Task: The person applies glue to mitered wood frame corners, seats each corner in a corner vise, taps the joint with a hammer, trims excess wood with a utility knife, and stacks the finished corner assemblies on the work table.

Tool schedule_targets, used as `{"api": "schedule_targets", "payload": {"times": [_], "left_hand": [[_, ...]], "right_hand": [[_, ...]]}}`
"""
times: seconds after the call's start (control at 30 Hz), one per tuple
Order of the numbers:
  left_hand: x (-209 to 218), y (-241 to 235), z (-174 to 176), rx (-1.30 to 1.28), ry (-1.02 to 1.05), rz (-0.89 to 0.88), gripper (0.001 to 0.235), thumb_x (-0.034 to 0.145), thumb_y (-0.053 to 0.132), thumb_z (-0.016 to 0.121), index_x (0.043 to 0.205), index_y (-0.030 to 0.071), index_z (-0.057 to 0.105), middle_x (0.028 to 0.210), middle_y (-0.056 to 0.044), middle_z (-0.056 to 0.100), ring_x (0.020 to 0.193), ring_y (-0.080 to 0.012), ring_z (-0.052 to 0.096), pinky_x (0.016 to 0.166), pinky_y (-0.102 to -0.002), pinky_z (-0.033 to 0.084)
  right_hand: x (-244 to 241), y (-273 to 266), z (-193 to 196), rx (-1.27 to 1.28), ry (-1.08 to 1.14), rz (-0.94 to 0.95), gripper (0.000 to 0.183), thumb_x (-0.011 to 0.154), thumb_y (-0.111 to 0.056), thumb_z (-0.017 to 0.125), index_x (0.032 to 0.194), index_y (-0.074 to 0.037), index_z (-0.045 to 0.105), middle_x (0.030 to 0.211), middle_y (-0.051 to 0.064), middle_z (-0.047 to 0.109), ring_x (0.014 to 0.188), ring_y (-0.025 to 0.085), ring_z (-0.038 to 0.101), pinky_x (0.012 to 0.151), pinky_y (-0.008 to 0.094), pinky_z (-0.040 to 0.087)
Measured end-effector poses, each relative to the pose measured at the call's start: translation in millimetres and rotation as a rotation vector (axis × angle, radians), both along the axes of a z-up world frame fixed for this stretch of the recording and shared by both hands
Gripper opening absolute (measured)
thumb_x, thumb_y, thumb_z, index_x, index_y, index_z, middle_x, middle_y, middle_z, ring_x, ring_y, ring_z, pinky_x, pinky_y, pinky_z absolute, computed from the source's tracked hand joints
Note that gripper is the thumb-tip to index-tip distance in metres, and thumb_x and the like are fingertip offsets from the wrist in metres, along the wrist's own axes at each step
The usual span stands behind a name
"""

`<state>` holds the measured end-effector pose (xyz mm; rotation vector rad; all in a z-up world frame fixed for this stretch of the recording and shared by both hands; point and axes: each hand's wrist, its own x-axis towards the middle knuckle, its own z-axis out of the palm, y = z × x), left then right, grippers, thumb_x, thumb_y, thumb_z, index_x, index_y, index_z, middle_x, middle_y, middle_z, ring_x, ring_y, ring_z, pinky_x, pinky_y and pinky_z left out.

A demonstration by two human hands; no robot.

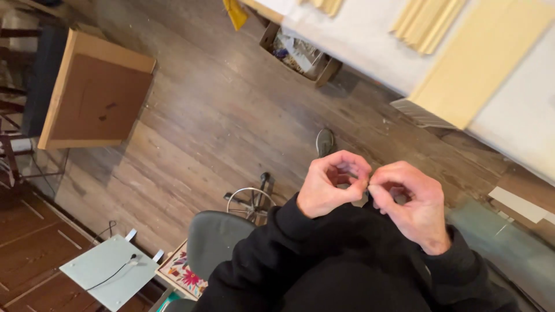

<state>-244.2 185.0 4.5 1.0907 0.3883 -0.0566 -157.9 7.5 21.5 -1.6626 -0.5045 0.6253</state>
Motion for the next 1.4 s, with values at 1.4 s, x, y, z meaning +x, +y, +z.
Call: {"api": "schedule_targets", "payload": {"times": [1.4], "left_hand": [[-41, 156, -5, 0.659, 0.017, 0.573, 0.043, 0.082, -0.007, 0.076, 0.121, 0.001, 0.060, 0.096, -0.004, 0.071, 0.090, -0.0139, 0.072, 0.089, -0.028, 0.059]], "right_hand": [[44, 185, -39, -0.335, 0.108, 0.253, 0.012, 0.093, -0.009, 0.070, 0.095, -0.006, 0.081, 0.087, 0.006, 0.081, 0.061, 0.011, 0.073, 0.050, 0.023, 0.053]]}}
